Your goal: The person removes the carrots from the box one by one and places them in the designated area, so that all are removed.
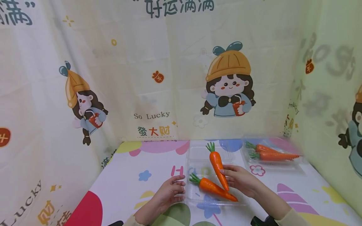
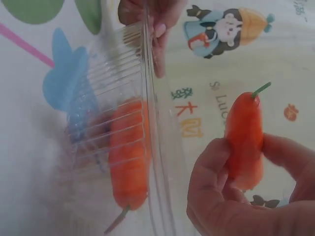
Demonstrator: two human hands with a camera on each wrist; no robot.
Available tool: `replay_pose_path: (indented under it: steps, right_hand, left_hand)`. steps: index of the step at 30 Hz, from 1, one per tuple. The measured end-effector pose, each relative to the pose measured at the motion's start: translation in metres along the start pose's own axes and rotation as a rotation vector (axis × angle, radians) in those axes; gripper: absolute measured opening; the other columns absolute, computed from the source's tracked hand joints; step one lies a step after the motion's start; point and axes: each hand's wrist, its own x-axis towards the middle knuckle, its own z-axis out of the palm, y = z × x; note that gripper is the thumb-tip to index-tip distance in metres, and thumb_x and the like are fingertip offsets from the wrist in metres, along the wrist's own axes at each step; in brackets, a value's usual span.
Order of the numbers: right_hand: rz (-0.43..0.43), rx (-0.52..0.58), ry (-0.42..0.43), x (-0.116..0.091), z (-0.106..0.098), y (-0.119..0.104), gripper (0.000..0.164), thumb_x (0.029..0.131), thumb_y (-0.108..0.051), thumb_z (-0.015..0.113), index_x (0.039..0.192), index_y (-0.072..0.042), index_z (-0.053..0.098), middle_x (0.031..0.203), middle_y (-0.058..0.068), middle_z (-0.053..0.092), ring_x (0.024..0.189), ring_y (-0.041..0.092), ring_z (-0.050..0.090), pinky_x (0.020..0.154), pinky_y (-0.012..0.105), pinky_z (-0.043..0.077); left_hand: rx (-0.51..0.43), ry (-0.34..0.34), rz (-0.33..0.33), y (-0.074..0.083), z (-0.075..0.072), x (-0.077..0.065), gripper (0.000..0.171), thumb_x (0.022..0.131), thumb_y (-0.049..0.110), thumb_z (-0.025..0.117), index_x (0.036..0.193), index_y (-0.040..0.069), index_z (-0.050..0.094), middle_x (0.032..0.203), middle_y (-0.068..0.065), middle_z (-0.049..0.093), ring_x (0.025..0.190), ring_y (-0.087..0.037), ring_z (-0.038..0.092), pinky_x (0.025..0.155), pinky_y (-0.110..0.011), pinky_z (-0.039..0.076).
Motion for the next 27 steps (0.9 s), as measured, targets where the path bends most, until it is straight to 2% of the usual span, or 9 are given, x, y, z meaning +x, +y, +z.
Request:
replay_pose_path:
  steps: [6, 12, 19, 24, 27]
  right_hand:
    - [0.010, 0.059, -0.020, -0.009, -0.006, 0.002, 0.077, 0.103, -0.030, 0.061, 0.153, 0.011, 0.018, 0.121, 0.008, 0.061, 0.102, 0.021, 0.066, 0.092, 0.034, 0.059]
    - [-0.029, 0.000, 0.005, -0.022, -0.016, 0.003, 0.070, 0.102, -0.024, 0.062, 0.148, 0.008, 0.020, 0.122, 0.011, 0.053, 0.103, 0.020, 0.062, 0.091, 0.036, 0.059]
    - [-0.030, -0.093, 0.021, -0.046, -0.036, 0.003, 0.093, 0.099, -0.019, 0.067, 0.163, -0.011, 0.000, 0.121, 0.016, 0.053, 0.099, 0.024, 0.067, 0.086, 0.042, 0.061]
    - [-0.001, -0.139, 0.033, -0.061, -0.053, 0.007, 0.098, 0.099, -0.018, 0.066, 0.163, -0.009, -0.007, 0.135, 0.029, 0.045, 0.101, 0.026, 0.068, 0.087, 0.045, 0.061]
    - [0.008, -0.155, 0.043, -0.067, -0.063, 0.009, 0.098, 0.100, -0.019, 0.065, 0.162, -0.006, -0.009, 0.141, 0.033, 0.038, 0.102, 0.026, 0.068, 0.087, 0.046, 0.061]
  left_hand:
    - [0.004, 0.015, -0.011, 0.000, -0.001, 0.000, 0.057, 0.092, 0.001, 0.064, 0.146, 0.000, 0.045, 0.103, -0.004, 0.061, 0.079, -0.016, 0.060, 0.071, -0.027, 0.059]
    - [0.018, 0.034, -0.007, 0.000, -0.003, 0.001, 0.062, 0.092, 0.002, 0.063, 0.149, 0.001, 0.038, 0.107, -0.007, 0.063, 0.079, -0.017, 0.061, 0.072, -0.028, 0.060]
    - [0.015, 0.021, -0.005, 0.001, -0.001, 0.000, 0.062, 0.092, 0.002, 0.064, 0.148, 0.000, 0.038, 0.105, -0.006, 0.063, 0.076, -0.016, 0.061, 0.070, -0.027, 0.059]
    - [0.016, 0.013, -0.005, 0.003, 0.001, 0.000, 0.060, 0.092, 0.002, 0.063, 0.147, 0.001, 0.039, 0.103, -0.005, 0.062, 0.074, -0.016, 0.061, 0.069, -0.027, 0.058]
    - [0.022, 0.012, -0.004, 0.004, 0.001, 0.000, 0.059, 0.091, 0.001, 0.063, 0.146, 0.001, 0.040, 0.102, -0.005, 0.062, 0.075, -0.016, 0.061, 0.069, -0.027, 0.058]
